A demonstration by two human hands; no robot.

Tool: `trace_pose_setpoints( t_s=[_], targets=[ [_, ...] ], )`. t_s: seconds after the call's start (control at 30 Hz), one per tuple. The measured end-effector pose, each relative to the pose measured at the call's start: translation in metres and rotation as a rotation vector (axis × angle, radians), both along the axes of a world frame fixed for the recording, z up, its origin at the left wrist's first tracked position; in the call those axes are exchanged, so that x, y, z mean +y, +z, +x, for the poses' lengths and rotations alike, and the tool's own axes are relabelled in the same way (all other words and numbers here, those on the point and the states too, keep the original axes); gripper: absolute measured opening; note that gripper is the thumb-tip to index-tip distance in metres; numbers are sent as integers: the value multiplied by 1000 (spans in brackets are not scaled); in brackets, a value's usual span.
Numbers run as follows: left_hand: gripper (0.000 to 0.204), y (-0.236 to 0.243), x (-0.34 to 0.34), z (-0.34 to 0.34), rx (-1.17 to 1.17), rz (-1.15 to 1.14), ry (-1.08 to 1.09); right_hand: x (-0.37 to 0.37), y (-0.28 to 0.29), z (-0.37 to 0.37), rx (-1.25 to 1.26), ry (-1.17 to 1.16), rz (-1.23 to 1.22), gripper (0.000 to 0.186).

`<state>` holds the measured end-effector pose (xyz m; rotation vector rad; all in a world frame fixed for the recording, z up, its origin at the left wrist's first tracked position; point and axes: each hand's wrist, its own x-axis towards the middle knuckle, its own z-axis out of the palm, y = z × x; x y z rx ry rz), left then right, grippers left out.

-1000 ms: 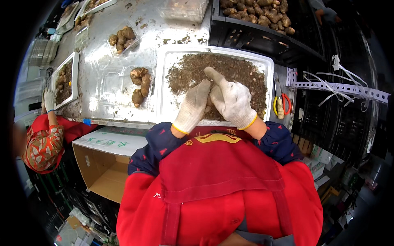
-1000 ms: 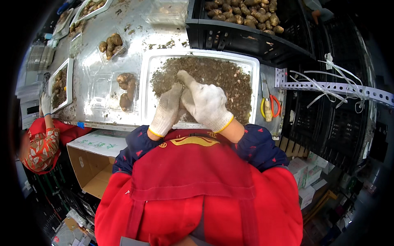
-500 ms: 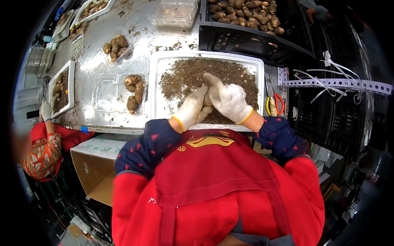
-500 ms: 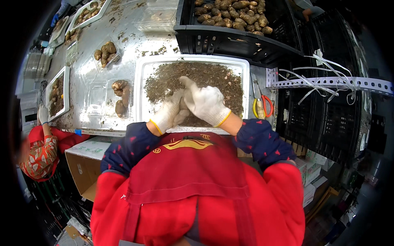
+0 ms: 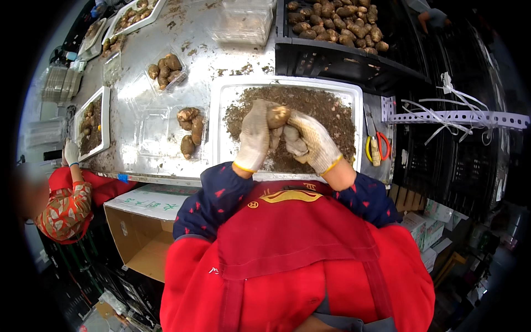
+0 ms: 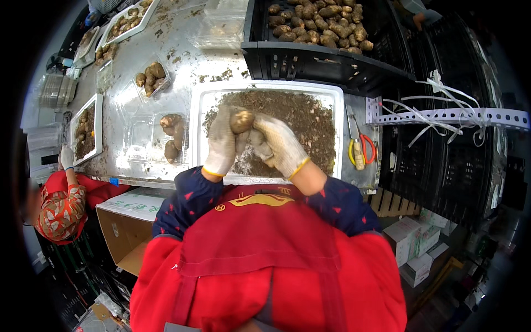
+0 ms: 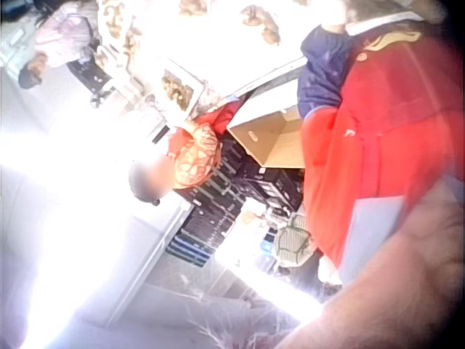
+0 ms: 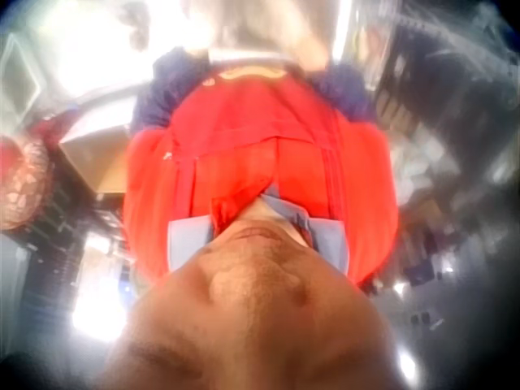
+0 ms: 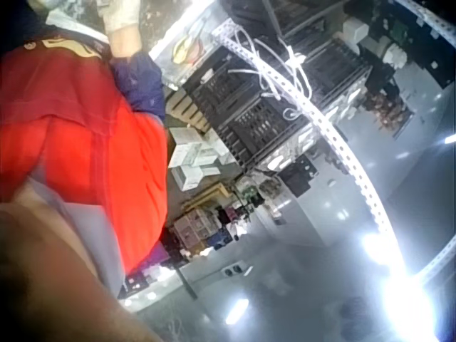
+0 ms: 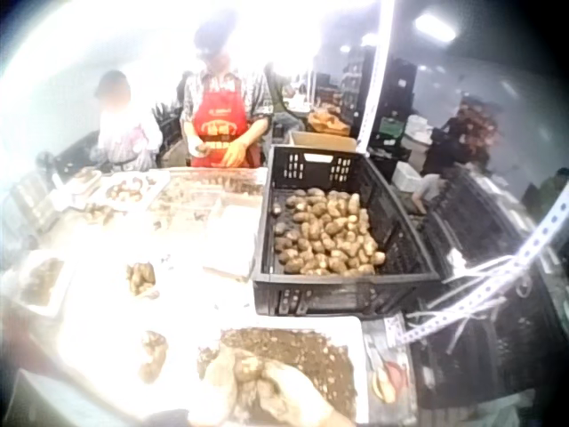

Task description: The person cleans root vegetables by hand, rubbing them against a tray of soil to remove dirt. They handle the vegetables one by one, rotating them to clean all sides, and place the cleaned items into a cardboard box.

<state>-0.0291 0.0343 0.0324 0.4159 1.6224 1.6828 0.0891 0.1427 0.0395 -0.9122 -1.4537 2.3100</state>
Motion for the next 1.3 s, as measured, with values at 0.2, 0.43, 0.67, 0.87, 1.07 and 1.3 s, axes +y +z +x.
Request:
trace_pose_setpoints(
  t_s=[0.2, 0.43, 0.67, 0.87, 1.07, 1.3],
  targets=[
    [64, -11, -1, -5, -703, -12, -88, 12, 6, 13, -64, 68, 512, 52],
    [62, -32, 0, 12, -819, 163, -134, -1, -4, 6, -158, 122, 1038, 55],
    [50, -19, -13, 17, -19, 12, -41, -7, 21, 13, -291, 192, 872, 51],
    [34, -13, -21, 7, 274, -15, -190, -7, 7, 16, -210, 171, 1193, 53],
    [46, -21, -29, 6, -614, 474, -116, -4, 19, 21, -98, 80, 902, 54],
    [47, -33, -31, 6, -801, 562, -142, -5, 23, 25, -153, 143, 837, 50]
  ],
)
